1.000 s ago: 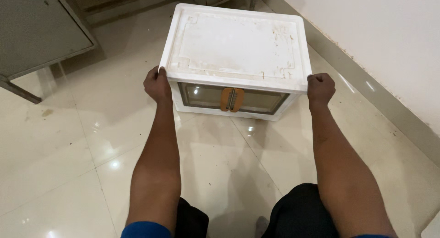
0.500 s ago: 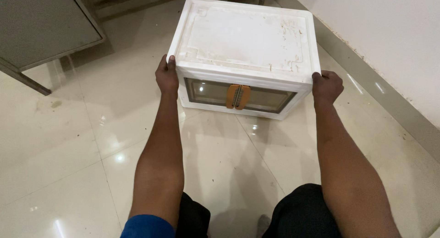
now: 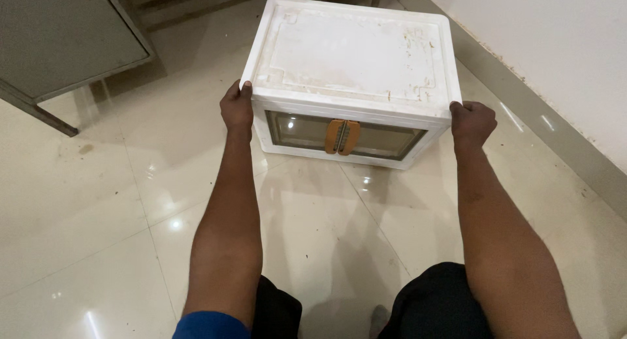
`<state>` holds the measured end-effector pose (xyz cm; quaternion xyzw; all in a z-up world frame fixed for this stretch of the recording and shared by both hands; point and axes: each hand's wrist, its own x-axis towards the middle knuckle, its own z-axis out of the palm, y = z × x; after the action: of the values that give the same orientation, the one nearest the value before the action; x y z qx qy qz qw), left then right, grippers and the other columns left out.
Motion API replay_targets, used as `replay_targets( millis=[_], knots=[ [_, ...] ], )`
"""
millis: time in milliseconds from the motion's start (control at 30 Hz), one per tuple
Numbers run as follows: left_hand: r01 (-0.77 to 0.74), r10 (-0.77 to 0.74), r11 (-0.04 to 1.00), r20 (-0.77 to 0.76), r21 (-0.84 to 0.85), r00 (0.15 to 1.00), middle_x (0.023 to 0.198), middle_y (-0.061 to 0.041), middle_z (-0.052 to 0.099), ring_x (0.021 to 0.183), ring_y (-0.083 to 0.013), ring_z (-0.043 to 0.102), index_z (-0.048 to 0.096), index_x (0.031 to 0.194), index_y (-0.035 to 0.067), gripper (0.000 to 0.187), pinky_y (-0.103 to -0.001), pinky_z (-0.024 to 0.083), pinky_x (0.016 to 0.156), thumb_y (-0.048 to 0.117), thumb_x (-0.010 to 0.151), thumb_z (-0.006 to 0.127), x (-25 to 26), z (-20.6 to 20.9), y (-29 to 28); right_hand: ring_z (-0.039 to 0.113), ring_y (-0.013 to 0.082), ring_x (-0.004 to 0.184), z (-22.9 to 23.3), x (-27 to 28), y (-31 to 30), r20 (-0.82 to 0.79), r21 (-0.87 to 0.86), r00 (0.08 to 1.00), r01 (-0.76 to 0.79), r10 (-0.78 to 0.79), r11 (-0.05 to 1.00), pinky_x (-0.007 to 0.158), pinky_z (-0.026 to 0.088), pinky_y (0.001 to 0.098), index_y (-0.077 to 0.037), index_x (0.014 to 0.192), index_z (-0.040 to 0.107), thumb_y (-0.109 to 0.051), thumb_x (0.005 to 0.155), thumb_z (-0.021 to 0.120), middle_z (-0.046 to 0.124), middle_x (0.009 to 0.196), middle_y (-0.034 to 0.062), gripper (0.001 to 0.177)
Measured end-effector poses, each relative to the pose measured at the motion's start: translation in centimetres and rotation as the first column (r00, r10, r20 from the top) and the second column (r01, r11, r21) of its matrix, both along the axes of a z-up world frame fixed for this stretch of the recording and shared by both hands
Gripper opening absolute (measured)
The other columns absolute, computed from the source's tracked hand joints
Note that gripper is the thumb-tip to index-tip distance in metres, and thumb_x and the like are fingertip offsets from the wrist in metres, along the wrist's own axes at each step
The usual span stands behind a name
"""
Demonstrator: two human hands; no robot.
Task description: The person assembles a white plastic storage box by inserting a frame, attaching the lid, and stacking it with other boxes. They then disassemble the box by removing the lid and frame, folding it flat, and reassembling it again.
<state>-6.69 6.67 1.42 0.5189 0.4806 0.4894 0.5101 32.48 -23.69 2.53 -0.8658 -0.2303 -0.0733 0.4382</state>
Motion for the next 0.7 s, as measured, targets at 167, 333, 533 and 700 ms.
replay_targets(
  millis=[167, 333, 533, 700],
  knots=[
    [-0.033, 0.032, 0.999, -0.054, -0.01, 0.998, 0.116, -0.005, 0.076, 0.106, -0.0162, 0.068, 0.07, 0.129, 0.012, 0.04, -0.033, 0.05, 0.096, 0.034, 0.096, 0.069, 0.2, -0.3, 0.1, 0.074, 0.0282, 0.078, -0.4, 0.4, 0.6, -0.008, 0.046, 0.999, 0.051, -0.051, 0.998, 0.083, 0.056, 0.0382, -0.004, 0.093, 0.081, -0.026, 0.082, 0.079, 0.076, 0.084, 0.0152, 0.025],
    [-0.064, 0.064, 0.998, -0.053, 0.008, 0.996, 0.112, -0.007, 0.077, 0.103, -0.0185, 0.068, 0.073, 0.125, 0.008, 0.04, -0.033, 0.051, 0.096, 0.036, 0.097, 0.07, 0.3, -1.1, -0.1, 0.074, 0.0301, 0.08, -1.0, 0.4, 0.2, -0.02, 0.042, 1.0, 0.022, -0.021, 0.999, 0.084, 0.057, 0.0398, -0.003, 0.095, 0.08, -0.023, 0.084, 0.076, 0.076, 0.085, 0.0163, 0.023],
    [-0.062, 0.061, 0.998, -0.03, -0.013, 0.998, 0.102, -0.005, 0.074, 0.091, -0.0156, 0.065, 0.076, 0.116, 0.005, 0.037, -0.031, 0.052, 0.083, 0.033, 0.093, 0.072, -0.7, -0.5, -0.3, 0.073, 0.0351, 0.078, -3.1, 2.6, 1.6, -0.062, -0.195, 0.994, 0.075, -0.089, 0.978, 0.074, 0.057, 0.0453, 0.003, 0.09, 0.075, -0.033, 0.094, 0.075, 0.072, 0.085, 0.0216, 0.036],
    [-0.058, 0.053, 0.994, -0.054, -0.096, 0.997, 0.087, -0.005, 0.074, 0.071, -0.0136, 0.064, 0.079, 0.105, 0.003, 0.033, -0.03, 0.054, 0.066, 0.031, 0.089, 0.074, -1.1, 0.6, -0.9, 0.072, 0.0381, 0.087, -5.2, 3.5, 2.2, 0.067, -0.077, 0.992, 0.116, -0.111, 0.99, 0.079, 0.058, 0.0453, 0.007, 0.103, 0.064, -0.032, 0.097, 0.076, 0.072, 0.094, 0.0263, 0.041]
  ],
)
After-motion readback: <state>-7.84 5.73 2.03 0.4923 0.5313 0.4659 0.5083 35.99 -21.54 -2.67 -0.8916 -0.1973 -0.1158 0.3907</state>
